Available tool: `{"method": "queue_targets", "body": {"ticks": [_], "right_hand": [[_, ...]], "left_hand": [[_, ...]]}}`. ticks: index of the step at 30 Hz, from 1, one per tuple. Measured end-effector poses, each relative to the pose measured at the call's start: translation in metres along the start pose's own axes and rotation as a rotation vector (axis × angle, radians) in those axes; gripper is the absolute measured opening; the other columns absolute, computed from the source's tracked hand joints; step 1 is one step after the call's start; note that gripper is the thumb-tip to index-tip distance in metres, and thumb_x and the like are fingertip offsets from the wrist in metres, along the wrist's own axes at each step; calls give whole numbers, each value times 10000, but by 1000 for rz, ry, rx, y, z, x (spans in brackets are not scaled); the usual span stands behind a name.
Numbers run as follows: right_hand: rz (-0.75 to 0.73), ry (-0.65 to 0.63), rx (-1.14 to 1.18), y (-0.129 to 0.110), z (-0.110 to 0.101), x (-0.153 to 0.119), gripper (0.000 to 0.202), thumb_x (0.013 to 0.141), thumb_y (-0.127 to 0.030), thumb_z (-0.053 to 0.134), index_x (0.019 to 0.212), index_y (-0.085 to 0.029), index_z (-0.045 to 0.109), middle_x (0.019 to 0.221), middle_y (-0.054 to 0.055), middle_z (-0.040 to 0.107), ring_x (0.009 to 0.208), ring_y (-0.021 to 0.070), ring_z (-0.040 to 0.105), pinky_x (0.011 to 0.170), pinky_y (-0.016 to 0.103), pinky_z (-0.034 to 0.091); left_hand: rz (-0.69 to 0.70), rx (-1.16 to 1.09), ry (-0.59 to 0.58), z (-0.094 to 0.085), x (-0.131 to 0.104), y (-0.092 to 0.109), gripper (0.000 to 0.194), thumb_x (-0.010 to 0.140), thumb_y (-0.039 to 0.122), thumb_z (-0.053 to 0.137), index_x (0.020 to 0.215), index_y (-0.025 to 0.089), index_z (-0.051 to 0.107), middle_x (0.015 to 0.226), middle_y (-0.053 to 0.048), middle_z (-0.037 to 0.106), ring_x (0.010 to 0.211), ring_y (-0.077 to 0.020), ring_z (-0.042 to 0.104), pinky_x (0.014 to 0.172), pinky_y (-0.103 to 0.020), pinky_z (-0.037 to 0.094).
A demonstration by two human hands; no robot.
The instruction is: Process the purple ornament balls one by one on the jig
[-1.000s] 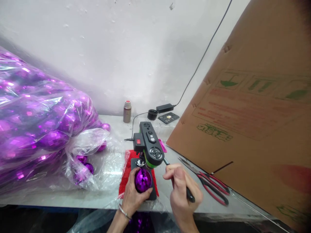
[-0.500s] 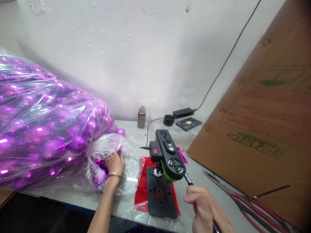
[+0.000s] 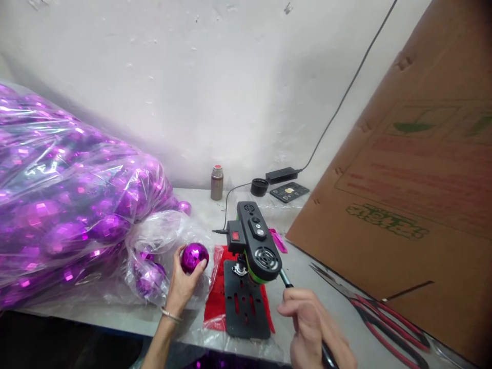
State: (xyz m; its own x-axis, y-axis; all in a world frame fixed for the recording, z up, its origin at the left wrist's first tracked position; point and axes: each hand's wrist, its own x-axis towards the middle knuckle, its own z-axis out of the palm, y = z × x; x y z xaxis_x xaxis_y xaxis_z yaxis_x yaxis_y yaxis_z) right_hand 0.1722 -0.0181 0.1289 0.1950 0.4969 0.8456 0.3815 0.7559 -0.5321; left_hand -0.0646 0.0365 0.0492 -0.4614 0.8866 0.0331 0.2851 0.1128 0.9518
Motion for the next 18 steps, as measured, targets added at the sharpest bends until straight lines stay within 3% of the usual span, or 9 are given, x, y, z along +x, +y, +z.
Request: {"method": "queue_targets", "body": {"ticks": [3,6,8,10,13,15,18], "right_hand": [[45,19,8,-7,2,10,327,1060,-121,514,755,-202,600,631,5,612,577,136,609,500,252,386],[71,1,10,-11,4,18,331,1065,-117,508,753,-206,575,632,2,611,583,130,602,508,248,392],[62,-13,8,-13,3,19,327,1067,-112,498,764,-207,572,639,-4,611,594,125,603,535,245,421],[58,-25,2,-14,2,17,319,1065,-105,490,776,-208,573,647,-11,612,603,117,606,564,241,448],[69,-41,-13,-14,0,13,313,1058,-89,480,786,-206,583,668,-6,625,601,114,613,553,239,448],[67,-46,-12,-15,-1,11,314,1055,-84,474,786,-204,584,677,-1,634,589,115,614,532,238,440],[47,-40,1,-15,-1,10,315,1057,-84,472,789,-204,584,667,-3,636,591,121,620,536,237,447]], "left_hand": [[-150,-392,-115,12,-44,-7,865,817,742,741,1460,215,503,1402,-153,691,1290,-332,709,1150,-507,554],[-299,-604,-239,28,-66,-15,746,907,752,644,1448,252,521,1372,-141,713,1216,-323,747,1050,-521,625],[-184,-456,-191,35,-71,-23,724,895,679,709,1453,250,541,1401,-153,688,1264,-349,719,1103,-575,588],[100,-168,-100,37,-73,-31,621,895,522,762,1432,254,605,1514,-163,599,1424,-384,602,1220,-629,474],[432,141,-146,33,-75,-42,400,959,352,665,1354,300,713,1658,-139,472,1589,-412,400,1285,-702,346],[465,164,-206,29,-76,-46,375,1006,330,589,1359,319,716,1662,-121,501,1611,-399,375,1298,-710,312],[284,5,-98,25,-72,-45,480,1056,442,516,1502,277,581,1638,-144,553,1584,-351,446,1311,-625,342]]}}
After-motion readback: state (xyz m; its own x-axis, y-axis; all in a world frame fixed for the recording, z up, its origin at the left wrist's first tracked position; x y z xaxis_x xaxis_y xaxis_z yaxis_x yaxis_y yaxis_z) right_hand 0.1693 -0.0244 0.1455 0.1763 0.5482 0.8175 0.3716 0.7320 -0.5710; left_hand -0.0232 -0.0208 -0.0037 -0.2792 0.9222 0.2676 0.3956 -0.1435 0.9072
